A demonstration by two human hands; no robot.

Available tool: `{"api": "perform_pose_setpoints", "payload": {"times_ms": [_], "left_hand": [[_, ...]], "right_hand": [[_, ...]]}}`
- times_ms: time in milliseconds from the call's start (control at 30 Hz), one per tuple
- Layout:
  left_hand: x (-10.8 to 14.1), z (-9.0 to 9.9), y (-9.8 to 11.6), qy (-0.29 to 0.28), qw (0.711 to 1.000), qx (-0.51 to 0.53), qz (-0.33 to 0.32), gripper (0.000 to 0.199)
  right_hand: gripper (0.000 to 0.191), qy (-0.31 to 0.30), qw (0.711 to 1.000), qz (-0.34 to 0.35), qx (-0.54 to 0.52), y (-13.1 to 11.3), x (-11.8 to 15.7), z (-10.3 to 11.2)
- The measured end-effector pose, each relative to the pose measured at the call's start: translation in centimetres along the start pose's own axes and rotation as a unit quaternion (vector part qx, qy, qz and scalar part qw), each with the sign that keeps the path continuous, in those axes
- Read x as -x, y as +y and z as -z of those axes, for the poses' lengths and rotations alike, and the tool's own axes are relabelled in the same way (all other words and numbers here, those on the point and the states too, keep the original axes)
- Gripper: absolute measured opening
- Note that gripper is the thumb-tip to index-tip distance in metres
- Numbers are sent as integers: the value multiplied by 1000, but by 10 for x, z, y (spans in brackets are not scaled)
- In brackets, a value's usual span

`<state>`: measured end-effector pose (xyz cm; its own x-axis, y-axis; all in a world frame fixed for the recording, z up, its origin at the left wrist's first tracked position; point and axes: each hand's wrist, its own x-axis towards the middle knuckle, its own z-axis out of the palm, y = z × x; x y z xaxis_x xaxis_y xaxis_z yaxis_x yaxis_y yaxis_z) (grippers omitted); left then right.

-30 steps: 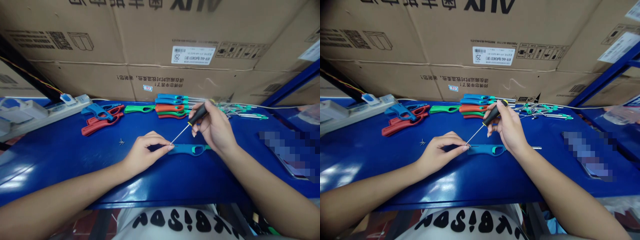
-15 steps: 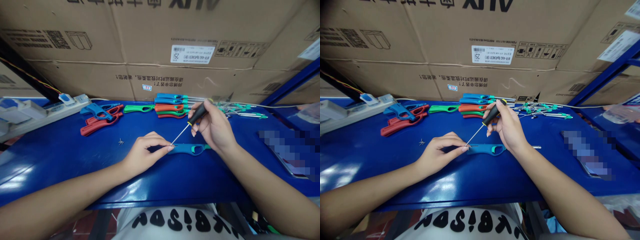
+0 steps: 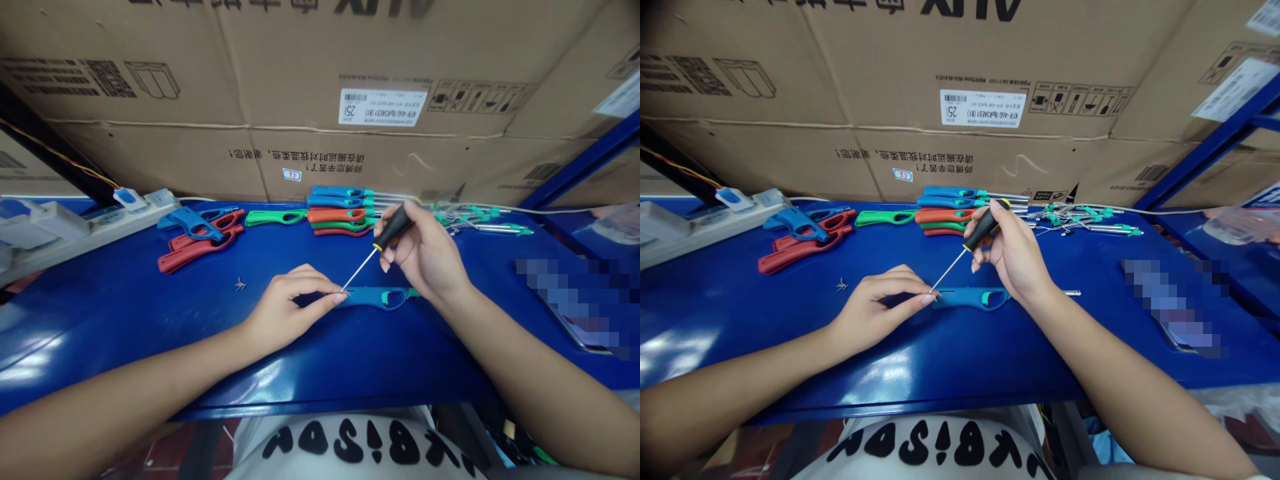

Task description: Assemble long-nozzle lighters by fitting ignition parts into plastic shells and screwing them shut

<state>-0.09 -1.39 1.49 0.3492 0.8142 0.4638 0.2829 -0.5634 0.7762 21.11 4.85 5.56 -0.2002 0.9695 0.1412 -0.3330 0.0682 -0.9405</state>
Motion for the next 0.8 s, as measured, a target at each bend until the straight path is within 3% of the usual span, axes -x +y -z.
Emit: {"api": "perform_pose_setpoints", "payload": {"times_ms": [233,567,700,800], "left_hand": [[0,0,1,-7,1000,-2,0,8],[3,-5,-3,-49,999,-13,-3,8],[3,-6,-5,-69,998,-15,-4,9],[3,-6,-6,-71,997,-20,0,9]], "right_hand": [[34,-3,1000,7,7,0,1,-1],[26,-46,988,110,100,-6,19,-12],[58,-70,980,133,133,-7,28,-15],[64,-126,971,126,160,-10,31,-13]]}}
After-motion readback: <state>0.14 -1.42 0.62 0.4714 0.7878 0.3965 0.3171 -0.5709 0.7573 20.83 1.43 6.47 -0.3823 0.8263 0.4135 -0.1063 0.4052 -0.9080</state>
